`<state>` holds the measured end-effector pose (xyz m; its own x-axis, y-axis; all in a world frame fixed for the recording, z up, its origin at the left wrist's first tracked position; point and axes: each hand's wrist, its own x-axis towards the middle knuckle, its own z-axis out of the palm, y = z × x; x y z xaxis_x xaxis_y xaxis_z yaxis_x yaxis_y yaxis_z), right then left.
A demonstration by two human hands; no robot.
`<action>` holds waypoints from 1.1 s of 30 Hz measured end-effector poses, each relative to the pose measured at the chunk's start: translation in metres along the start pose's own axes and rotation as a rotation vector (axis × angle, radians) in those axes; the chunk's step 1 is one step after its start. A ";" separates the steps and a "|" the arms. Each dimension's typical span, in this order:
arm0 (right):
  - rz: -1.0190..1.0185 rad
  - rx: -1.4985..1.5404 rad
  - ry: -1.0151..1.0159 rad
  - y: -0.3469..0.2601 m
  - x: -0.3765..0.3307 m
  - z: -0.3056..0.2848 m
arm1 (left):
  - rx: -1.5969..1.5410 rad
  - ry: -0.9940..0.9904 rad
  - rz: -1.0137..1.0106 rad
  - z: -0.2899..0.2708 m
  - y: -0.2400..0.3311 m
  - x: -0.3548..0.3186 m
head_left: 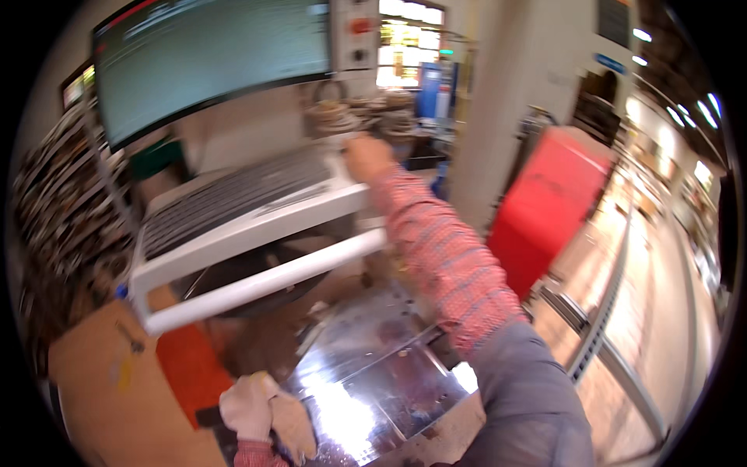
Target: The person adjusts components inside a machine, then walks to a control station and operates a computer mouse to control the equipment. They also put on a glove and wipe a metal surface with a cloth.
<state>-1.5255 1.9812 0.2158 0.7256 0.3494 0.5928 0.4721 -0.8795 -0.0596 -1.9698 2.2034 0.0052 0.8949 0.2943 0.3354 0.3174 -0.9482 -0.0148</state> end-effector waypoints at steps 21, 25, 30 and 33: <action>-0.047 0.084 0.091 -0.014 -0.002 0.016 | -0.258 -0.077 -0.120 0.017 -0.017 -0.007; -0.060 0.112 0.072 -0.029 0.005 0.023 | -0.349 0.052 -0.141 0.005 -0.009 -0.011; -0.039 0.056 0.001 -0.010 -0.002 0.001 | -0.054 0.074 -0.107 0.009 -0.007 -0.008; -0.037 0.040 0.091 -0.001 -0.007 -0.002 | -0.231 0.125 -0.093 -0.004 0.002 -0.002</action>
<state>-1.5321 1.9794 0.2131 0.6599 0.3486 0.6656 0.5185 -0.8524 -0.0677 -1.9716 2.2001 0.0083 0.8150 0.3778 0.4394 0.3035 -0.9242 0.2317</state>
